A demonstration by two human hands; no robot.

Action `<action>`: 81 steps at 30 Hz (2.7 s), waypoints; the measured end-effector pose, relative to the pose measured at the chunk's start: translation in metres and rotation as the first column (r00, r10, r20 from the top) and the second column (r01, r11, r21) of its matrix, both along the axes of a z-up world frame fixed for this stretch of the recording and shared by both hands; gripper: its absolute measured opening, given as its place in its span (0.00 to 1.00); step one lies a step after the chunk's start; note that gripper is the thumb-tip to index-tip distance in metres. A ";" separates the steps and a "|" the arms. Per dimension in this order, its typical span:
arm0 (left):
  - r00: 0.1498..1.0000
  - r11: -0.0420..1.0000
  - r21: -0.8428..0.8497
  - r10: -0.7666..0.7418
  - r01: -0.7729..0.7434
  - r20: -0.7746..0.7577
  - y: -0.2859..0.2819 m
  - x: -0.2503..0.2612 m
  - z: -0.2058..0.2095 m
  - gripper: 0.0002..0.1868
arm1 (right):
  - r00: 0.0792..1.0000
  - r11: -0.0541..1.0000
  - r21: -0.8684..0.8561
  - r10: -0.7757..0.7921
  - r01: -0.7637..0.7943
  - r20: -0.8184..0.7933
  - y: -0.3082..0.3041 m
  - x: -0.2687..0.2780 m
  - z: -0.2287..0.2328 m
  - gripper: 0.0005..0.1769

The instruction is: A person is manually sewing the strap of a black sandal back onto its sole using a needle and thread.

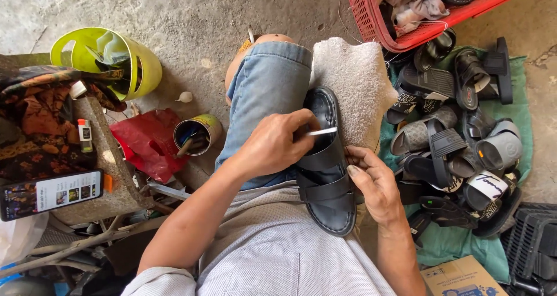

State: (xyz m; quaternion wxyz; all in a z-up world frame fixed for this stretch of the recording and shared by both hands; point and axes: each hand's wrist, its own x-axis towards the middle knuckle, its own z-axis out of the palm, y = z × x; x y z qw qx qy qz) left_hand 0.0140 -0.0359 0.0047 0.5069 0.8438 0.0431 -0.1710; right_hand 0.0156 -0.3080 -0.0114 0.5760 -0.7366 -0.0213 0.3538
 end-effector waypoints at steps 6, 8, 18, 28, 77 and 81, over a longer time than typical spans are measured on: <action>0.976 0.977 -0.163 -0.162 0.139 -0.142 0.011 0.006 0.014 0.08 | 1.000 1.000 0.029 0.002 -0.002 -0.007 -0.003 0.000 -0.004 0.26; 0.990 0.990 0.009 -0.137 0.138 -0.025 0.010 0.006 0.017 0.17 | 1.000 0.998 0.067 -0.006 0.007 -0.016 -0.002 0.001 -0.003 0.26; 0.773 0.858 0.472 -0.156 -0.202 0.615 -0.016 -0.002 -0.017 0.05 | 1.000 0.999 0.049 -0.007 0.007 0.006 -0.001 0.001 -0.002 0.26; 0.977 0.771 -0.627 0.202 -0.115 0.069 -0.014 0.004 -0.002 0.05 | 0.999 0.998 0.048 -0.046 0.046 0.005 -0.002 -0.003 -0.003 0.25; 0.951 0.979 0.201 -0.036 -0.028 0.307 -0.016 -0.001 0.017 0.19 | 0.707 0.817 -0.527 0.515 -0.234 0.484 0.044 0.014 0.065 0.36; 0.997 0.957 -0.285 0.063 -0.050 0.039 -0.002 0.007 0.035 0.21 | 0.711 0.836 -0.500 0.492 -0.226 0.502 0.041 0.013 0.061 0.35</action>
